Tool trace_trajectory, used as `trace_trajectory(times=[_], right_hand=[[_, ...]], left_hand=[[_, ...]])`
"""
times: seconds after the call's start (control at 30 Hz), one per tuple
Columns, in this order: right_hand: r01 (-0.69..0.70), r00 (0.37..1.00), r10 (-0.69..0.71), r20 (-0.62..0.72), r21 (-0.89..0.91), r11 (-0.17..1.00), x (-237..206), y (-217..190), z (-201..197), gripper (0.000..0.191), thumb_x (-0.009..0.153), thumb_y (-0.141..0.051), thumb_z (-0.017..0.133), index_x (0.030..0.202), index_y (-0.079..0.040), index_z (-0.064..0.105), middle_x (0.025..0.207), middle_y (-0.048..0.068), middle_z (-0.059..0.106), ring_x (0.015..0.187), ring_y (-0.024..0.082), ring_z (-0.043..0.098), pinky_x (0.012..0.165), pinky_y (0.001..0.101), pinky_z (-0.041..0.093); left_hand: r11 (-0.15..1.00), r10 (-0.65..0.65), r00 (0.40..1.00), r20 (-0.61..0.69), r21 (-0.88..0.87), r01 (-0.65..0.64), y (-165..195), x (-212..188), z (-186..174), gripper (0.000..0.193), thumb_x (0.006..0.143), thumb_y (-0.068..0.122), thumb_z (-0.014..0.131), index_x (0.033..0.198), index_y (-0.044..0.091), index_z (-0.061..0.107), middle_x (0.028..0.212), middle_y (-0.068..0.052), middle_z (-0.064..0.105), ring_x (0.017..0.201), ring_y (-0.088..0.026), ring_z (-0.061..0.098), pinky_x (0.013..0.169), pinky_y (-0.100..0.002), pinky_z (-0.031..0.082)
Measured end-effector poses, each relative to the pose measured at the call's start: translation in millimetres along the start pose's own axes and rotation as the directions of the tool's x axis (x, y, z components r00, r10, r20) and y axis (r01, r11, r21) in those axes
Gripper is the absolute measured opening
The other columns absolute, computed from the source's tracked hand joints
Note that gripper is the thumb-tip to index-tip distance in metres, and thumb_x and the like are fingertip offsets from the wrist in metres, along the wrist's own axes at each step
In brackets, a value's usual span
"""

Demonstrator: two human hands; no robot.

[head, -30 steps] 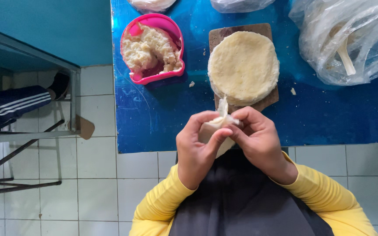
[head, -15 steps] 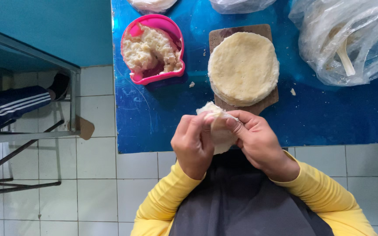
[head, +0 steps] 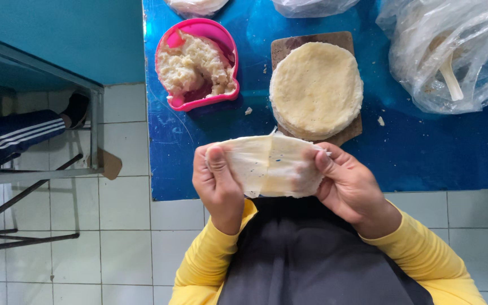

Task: The person peels the thin outer skin off a round flat cake by hand, working the skin loose from the edges and pulling it away in sheets. They then cut the peeled cake into smaller pieces with a knife on a small wooden cutting board and place the pieces into a pink container.

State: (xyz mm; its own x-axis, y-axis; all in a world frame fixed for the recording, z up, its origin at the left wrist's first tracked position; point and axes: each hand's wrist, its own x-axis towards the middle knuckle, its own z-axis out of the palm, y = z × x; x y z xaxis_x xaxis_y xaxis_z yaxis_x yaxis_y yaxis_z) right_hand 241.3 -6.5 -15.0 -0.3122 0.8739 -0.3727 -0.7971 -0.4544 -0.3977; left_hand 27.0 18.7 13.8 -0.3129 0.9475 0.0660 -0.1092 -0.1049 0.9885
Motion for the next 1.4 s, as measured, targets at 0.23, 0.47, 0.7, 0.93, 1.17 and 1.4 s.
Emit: trace_trajectory(times=[0.23,0.47,0.7,0.93,1.17,1.4], right_hand=[[0.066,0.998,-0.058,0.035,-0.274,0.96,-8.9,-29.4,15.9,0.02,0.108,-0.017,0.056,0.115,0.001,0.063,0.107,0.012,0.073,0.098,0.024,0.072,0.084,0.0448,0.061],[0.142,0.988,-0.04,0.151,-0.756,0.639,-14.2,-47.4,46.2,0.02,0.103,-0.009,0.054,0.119,0.0,0.063,0.104,0.006,0.07,0.096,0.009,0.066,0.084,0.0247,0.054],[0.241,0.969,-0.167,0.18,-0.57,0.785,1.7,-28.9,54.1,0.029,0.102,-0.015,0.058,0.128,-0.004,0.057,0.111,0.004,0.067,0.093,0.008,0.063,0.076,0.0215,0.052],[0.331,0.909,-0.37,0.193,-0.874,0.357,9.9,-10.0,46.2,0.027,0.101,-0.026,0.068,0.115,-0.003,0.067,0.097,0.001,0.069,0.088,0.002,0.059,0.074,0.0193,0.051],[0.324,0.921,-0.389,0.026,-0.605,0.727,17.4,-7.8,32.1,0.019,0.105,-0.021,0.065,0.104,-0.002,0.065,0.092,0.0,0.068,0.084,0.006,0.059,0.077,0.0224,0.051],[0.429,0.882,-0.428,0.198,-0.714,0.553,8.9,-11.5,28.5,0.022,0.109,-0.024,0.064,0.107,-0.002,0.066,0.098,0.001,0.062,0.092,0.005,0.054,0.085,0.0217,0.045]], left_hand=[[0.541,-0.588,0.605,0.537,-0.295,0.787,-2.5,10.3,-5.3,0.047,0.099,0.045,0.043,0.114,0.006,0.063,0.107,-0.005,0.072,0.097,-0.013,0.069,0.086,-0.028,0.057],[0.823,-0.394,0.551,0.736,0.016,0.568,-3.5,16.1,-0.1,0.033,0.1,0.021,0.069,0.126,0.002,0.062,0.113,-0.001,0.068,0.104,-0.008,0.062,0.092,-0.025,0.052],[0.969,-0.215,0.795,0.567,0.226,0.101,14.5,4.9,14.9,0.019,0.105,0.021,0.067,0.108,0.002,0.066,0.086,-0.002,0.068,0.08,-0.004,0.058,0.071,-0.022,0.05],[0.958,0.068,0.899,0.433,0.224,-0.18,5.7,-5.0,27.0,0.015,0.11,0.018,0.058,0.109,0.003,0.063,0.08,-0.001,0.064,0.07,-0.005,0.058,0.064,-0.023,0.05],[0.991,0.08,0.965,0.251,0.084,-0.104,-14.8,-14.6,8.6,0.013,0.114,0.018,0.053,0.113,0.005,0.057,0.074,0.002,0.055,0.064,-0.004,0.048,0.059,-0.02,0.041],[0.929,-0.294,0.765,0.573,-0.019,0.371,-16.3,3.4,11.6,0.029,0.096,0.015,0.066,0.121,0.005,0.054,0.103,0.005,0.062,0.094,-0.004,0.056,0.083,-0.02,0.049]])
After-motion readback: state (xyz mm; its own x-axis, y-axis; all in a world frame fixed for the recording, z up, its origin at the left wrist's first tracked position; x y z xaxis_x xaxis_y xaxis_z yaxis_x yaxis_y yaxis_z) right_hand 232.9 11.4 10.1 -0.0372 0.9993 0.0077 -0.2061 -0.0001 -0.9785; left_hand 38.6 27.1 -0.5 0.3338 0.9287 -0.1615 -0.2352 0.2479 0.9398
